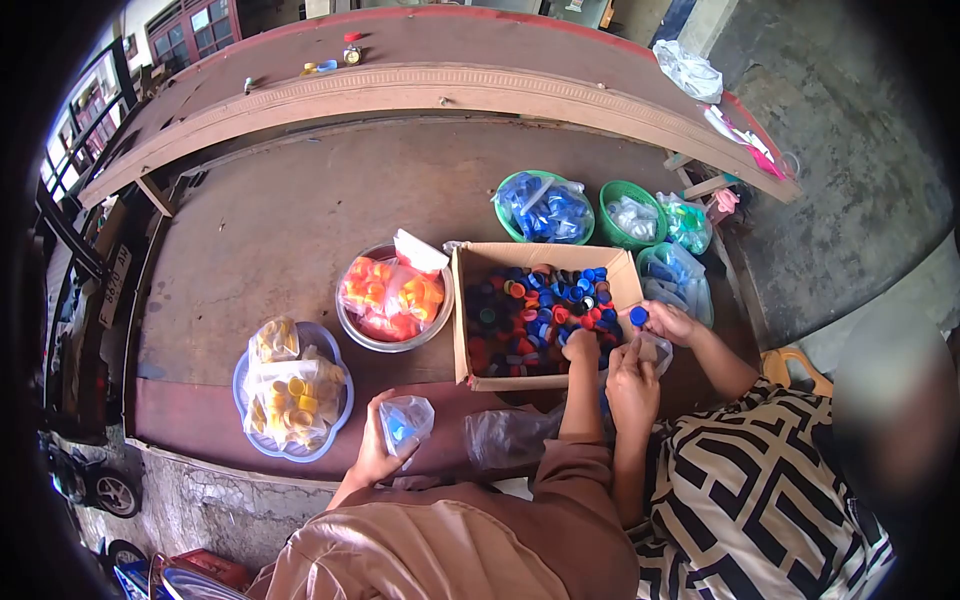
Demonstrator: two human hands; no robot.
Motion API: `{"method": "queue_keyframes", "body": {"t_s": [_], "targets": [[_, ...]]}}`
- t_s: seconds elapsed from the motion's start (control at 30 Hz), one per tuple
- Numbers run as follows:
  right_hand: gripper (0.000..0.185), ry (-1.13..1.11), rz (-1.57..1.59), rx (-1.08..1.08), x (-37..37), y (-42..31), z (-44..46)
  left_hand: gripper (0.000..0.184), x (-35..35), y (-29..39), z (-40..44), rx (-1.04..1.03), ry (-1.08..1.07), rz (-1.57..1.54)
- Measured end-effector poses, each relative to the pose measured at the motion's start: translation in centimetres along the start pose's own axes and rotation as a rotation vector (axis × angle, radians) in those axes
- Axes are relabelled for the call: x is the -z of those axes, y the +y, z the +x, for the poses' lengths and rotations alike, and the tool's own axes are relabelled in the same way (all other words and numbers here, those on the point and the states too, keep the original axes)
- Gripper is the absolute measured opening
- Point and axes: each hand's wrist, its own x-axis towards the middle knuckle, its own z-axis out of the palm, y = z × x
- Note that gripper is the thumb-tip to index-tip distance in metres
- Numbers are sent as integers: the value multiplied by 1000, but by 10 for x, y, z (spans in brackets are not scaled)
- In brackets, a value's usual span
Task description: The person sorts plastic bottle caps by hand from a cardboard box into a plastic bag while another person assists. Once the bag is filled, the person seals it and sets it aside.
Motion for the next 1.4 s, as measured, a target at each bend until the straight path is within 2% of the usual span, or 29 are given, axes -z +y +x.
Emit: {"method": "queue_keyframes", "body": {"t_s": [0.13,0.27,0.33,0.4,0.47,0.5,0.53,0.57,0.6,0.67,0.7,0.77,0.83,0.87,0.97,1.03,1.07,1.1,1.23,1.4], "targets": [[4,24,-70,-57,5,-15,-6,81,-5,-9,-2,14,13,-28],[5,222,-13,-44,14,-25,-14,82,-6,-5,-3,-20,23,28],[5,404,61,28,20,-34,-21,82,-6,-5,-5,-24,31,50],[5,629,162,194,25,-50,-30,82,-6,-5,-6,-15,40,32],[6,691,375,360,33,-84,-45,82,-7,-7,-6,-7,42,28],[9,403,760,233,52,-119,-64,83,-8,-9,-7,-4,42,34],[6,408,839,409,58,-139,-73,83,-8,-11,-6,-1,41,41],[6,302,927,482,73,-165,-87,83,-7,-13,-5,14,37,23],[6,305,825,681,93,-185,-100,83,-6,-14,-5,30,31,5],[6,-6,1112,788,102,-212,-117,83,-5,-13,-4,46,39,-15],[7,-50,1028,893,116,-225,-129,83,-3,-8,-3,42,53,-18],[7,-296,952,962,119,-239,-149,83,0,-2,1,32,77,-12],[9,-345,656,1151,115,-242,-159,83,2,2,3,24,94,5],[12,-497,657,1104,116,-241,-160,82,2,2,2,53,91,-56],[12,-351,848,940,116,-228,-130,83,2,-6,-2,86,69,-46],[13,-218,861,543,96,-196,-89,84,2,-8,-2,72,61,-30],[15,-142,806,473,73,-167,-62,84,2,-8,-3,64,57,-23],[15,-62,536,419,64,-141,-40,84,1,-9,-2,63,52,-10],[20,-280,140,209,52,-82,-6,84,-1,-11,0,58,42,17],[18,-173,17,71,37,-76,-6,84,-1,-20,-2,79,37,13]]}}
